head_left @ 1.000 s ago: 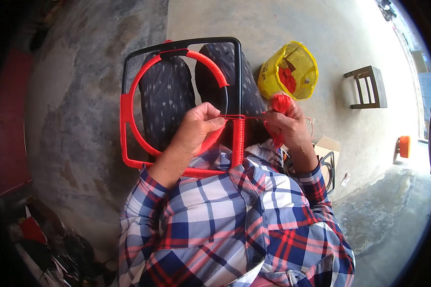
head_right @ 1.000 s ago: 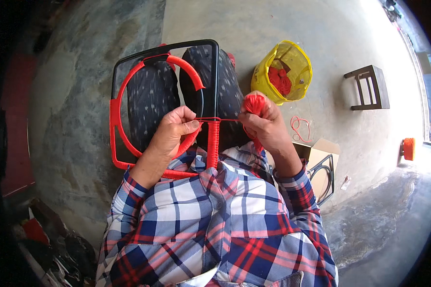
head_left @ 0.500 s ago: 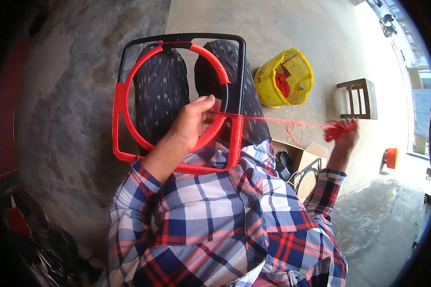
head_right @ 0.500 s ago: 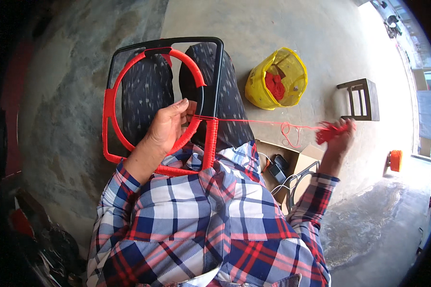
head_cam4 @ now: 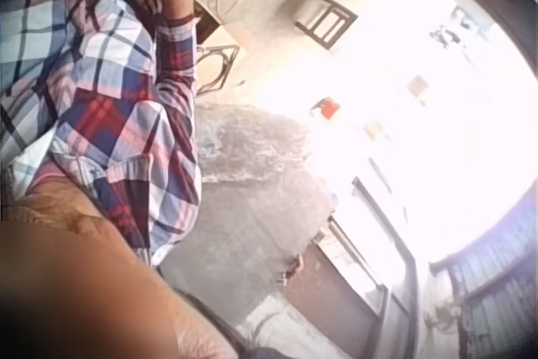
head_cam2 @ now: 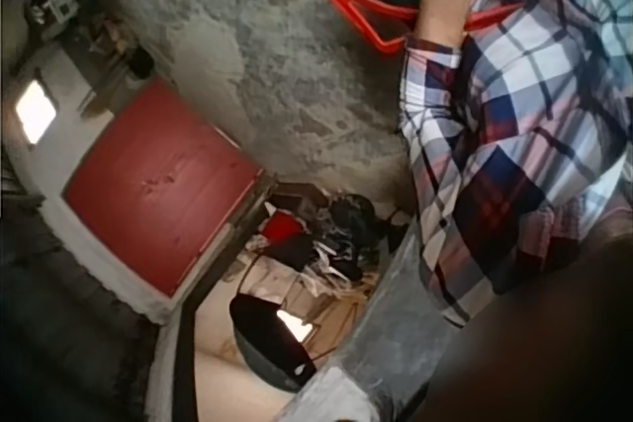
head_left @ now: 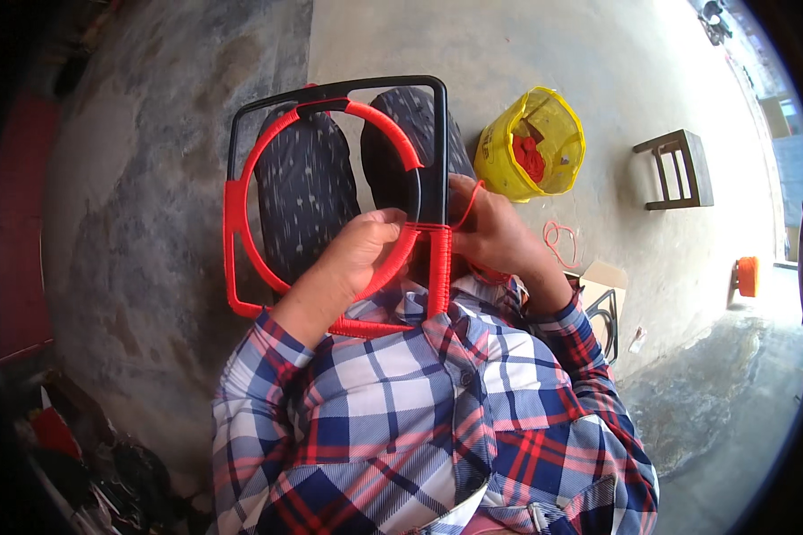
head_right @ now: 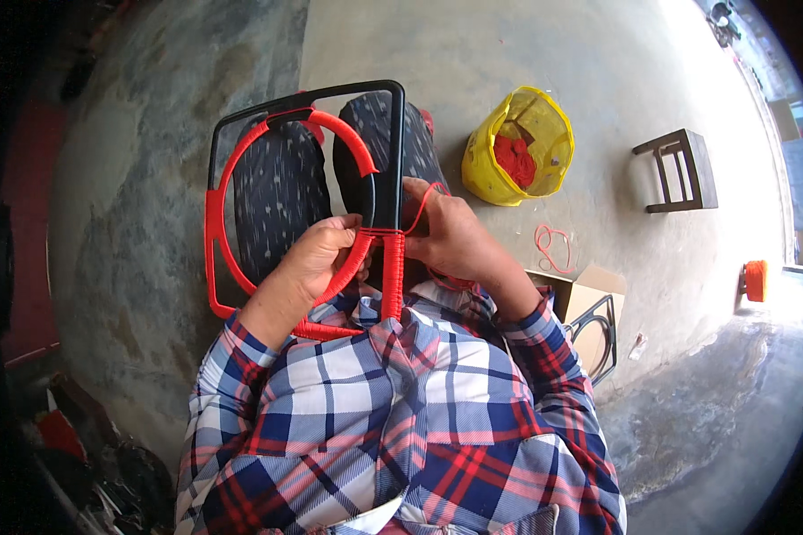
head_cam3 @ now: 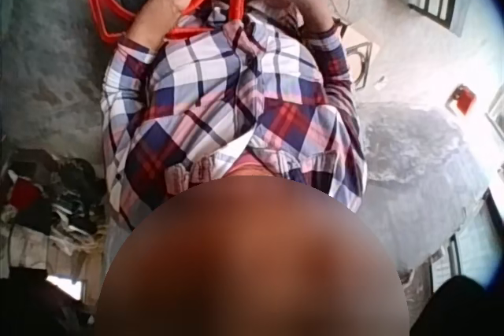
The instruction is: The recorder wraps a red plastic rope around a black chair frame as part of furniture assembly.
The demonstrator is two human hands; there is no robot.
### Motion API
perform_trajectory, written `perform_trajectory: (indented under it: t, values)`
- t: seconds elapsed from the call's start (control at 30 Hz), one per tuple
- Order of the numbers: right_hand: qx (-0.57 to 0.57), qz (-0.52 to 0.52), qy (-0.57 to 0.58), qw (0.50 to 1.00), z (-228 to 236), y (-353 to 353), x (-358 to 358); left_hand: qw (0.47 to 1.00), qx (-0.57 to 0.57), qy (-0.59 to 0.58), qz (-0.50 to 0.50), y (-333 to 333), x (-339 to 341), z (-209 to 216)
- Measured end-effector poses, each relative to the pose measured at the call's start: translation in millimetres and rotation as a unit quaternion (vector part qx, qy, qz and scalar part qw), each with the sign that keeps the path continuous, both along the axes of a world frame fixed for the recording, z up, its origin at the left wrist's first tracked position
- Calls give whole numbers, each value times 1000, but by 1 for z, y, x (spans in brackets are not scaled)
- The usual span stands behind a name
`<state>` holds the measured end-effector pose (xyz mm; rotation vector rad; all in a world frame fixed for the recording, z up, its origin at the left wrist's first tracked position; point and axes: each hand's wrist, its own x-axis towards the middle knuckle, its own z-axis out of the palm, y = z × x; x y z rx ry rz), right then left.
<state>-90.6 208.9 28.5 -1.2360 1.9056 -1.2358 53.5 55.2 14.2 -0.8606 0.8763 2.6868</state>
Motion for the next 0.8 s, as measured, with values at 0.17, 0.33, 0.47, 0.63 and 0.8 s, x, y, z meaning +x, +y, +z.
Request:
perform_trajectory:
  t: [0.17,0.33,0.47,0.63,0.8]
  values:
    - [-44,-118,37,991,19,-8,-7,963,-110,32,245,-4,5,-16]
    - [-100,28,349,931,33,-42,18,851,-471,158,168,17,6,10]
    - [-177,-42,48,982,24,-27,8,903,-317,192,218,9,8,5]
    - [19,60,112,992,48,18,-19,961,-197,72,182,5,3,-5]
    - [27,-117,-182,976,27,69,-62,974,-183,38,127,0,-3,-3]
